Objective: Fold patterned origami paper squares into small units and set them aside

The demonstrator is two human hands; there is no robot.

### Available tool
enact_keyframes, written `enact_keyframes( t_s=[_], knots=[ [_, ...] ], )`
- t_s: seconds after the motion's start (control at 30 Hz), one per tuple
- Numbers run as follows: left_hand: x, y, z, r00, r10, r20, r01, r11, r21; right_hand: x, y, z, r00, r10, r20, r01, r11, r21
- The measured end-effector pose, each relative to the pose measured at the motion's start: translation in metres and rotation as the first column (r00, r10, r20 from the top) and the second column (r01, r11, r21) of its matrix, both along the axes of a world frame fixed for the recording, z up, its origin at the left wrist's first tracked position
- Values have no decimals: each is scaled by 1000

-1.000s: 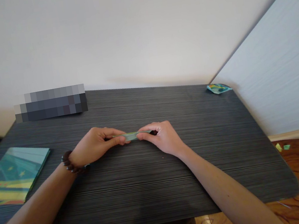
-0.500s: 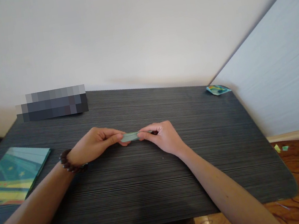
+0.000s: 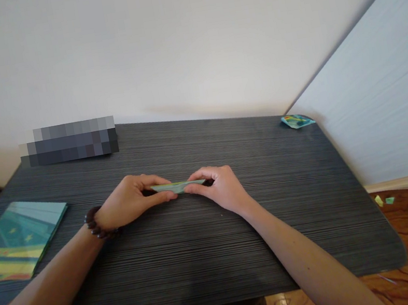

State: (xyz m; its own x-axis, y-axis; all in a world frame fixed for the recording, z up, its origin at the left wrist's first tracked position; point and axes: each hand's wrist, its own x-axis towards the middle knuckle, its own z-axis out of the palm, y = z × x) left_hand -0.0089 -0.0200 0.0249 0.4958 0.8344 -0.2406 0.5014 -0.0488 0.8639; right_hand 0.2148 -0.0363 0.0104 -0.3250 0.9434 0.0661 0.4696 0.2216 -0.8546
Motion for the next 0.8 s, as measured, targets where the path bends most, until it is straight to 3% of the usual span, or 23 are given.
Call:
enact_keyframes(
  t_s=[0.17, 0.57, 0.8],
  knots=[
    [3, -1, 0, 995, -22, -92, 42, 975, 219, -1, -1, -1, 1000, 1, 24, -2, 997, 79],
    [9, -5, 1, 992, -15, -123, 46, 965, 257, -3, -2, -1, 999, 23, 48, -31, 987, 156],
    [11, -5, -4, 988, -24, -153, 79, 930, 360, -3, -1, -3, 995, 75, 72, -89, 972, 216]
  ],
)
